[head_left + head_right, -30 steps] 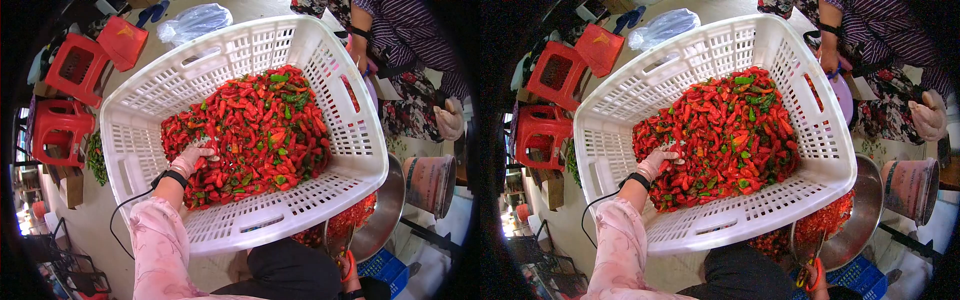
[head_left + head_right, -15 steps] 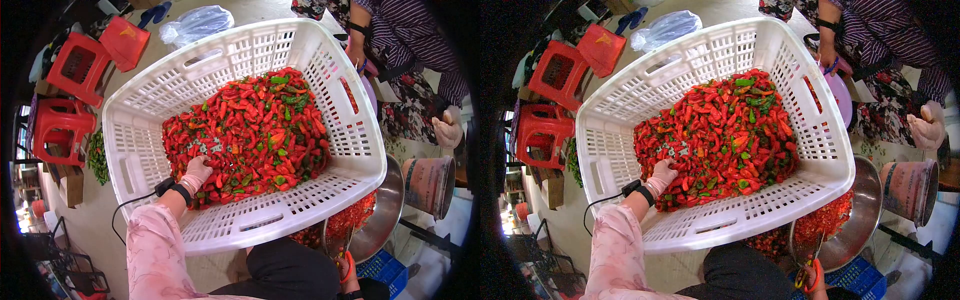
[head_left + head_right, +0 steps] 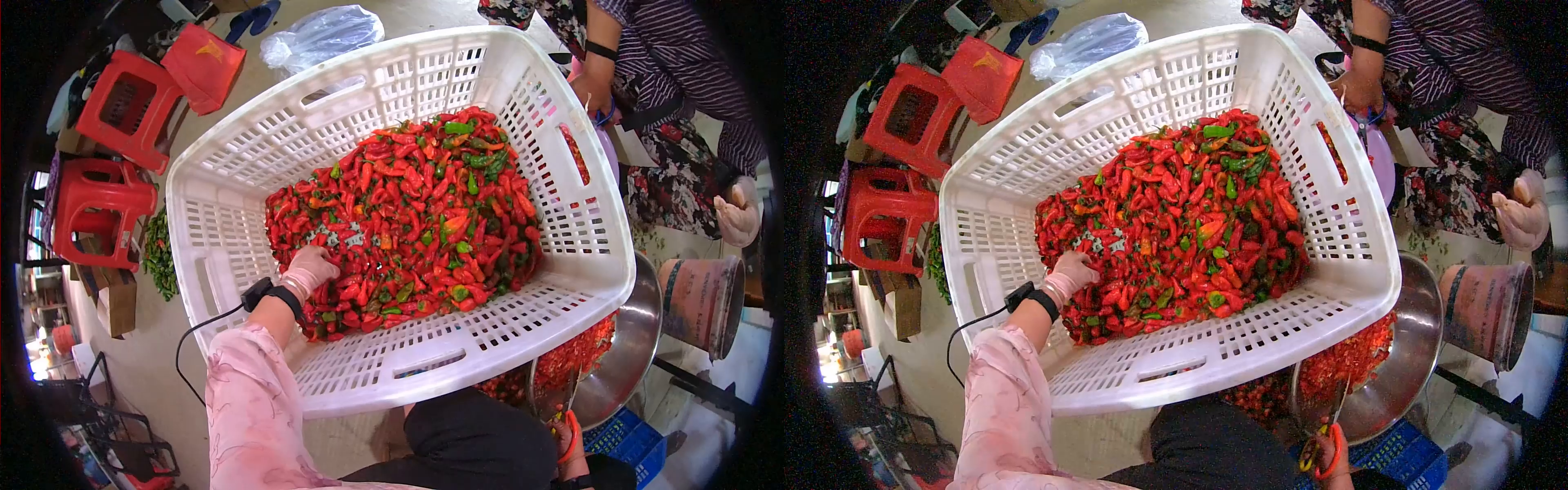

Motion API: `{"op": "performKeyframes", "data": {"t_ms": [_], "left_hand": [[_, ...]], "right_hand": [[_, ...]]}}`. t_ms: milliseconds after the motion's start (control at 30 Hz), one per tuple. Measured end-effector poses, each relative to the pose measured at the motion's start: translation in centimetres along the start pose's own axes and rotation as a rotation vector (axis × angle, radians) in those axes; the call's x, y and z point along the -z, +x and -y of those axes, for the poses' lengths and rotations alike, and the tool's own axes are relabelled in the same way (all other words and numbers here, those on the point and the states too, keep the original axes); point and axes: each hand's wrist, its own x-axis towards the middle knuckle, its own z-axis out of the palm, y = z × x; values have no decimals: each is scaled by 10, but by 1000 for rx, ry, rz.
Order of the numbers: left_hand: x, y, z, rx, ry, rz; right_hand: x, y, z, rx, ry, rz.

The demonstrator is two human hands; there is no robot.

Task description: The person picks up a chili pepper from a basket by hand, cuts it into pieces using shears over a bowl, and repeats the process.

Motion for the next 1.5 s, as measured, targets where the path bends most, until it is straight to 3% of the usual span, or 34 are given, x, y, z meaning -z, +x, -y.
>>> {"op": "performKeyframes", "data": {"t_ms": [100,133,200,233,400,467,500,600,633,733,767,933,1000,1033,1067,1133,1167,1267,1333,1400,1433,1500], "left_hand": [[-2,11,15,321,-771,60],[2,9,12,321,-773,60],[5,8,5,240,-1187,46],[1,16,8,181,-1251,93],[9,23,-6,351,-992,84],[1,28,-4,305,-698,-193],[18,17,-16,241,-507,-191],[17,28,-17,154,-329,-303],[14,29,-17,154,-328,-302],[10,29,-28,-1,55,-243],[10,29,-35,84,131,-159],[12,43,-8,171,93,-26],[0,54,31,-4,-2,-228],[20,38,27,66,-466,-72],[38,24,16,373,-917,-22],[46,9,16,398,-1004,-40],[46,4,17,400,-1005,-44],[38,-16,15,174,-983,280],[32,-33,0,144,-824,478],[-7,-40,1,30,-527,535],[-14,-51,-6,-33,-264,340],[-20,-59,-16,60,-278,346]], "right_hand": [[-1,0,0,-7,10,12],[-2,-1,1,-9,20,10],[-6,-4,6,-14,4,3],[-7,-5,8,-19,-12,0],[2,1,0,3,0,9],[4,1,-2,18,-18,25],[2,0,1,1,-35,13],[1,1,1,-23,-18,-3],[1,2,-1,-30,18,-3],[2,4,-1,-20,-8,22],[3,5,-1,-18,-8,22],[-1,1,2,-20,15,7],[-8,-4,10,-25,2,1],[-9,-6,12,-23,-9,-5],[-6,-4,8,-28,-12,-2],[5,4,-1,-20,-10,49],[9,7,-6,-20,-12,52],[11,10,-10,32,3,65],[2,4,-5,8,117,38],[6,-1,-7,0,124,49],[6,-1,-8,1,138,64],[11,0,-9,-5,104,69]]}}
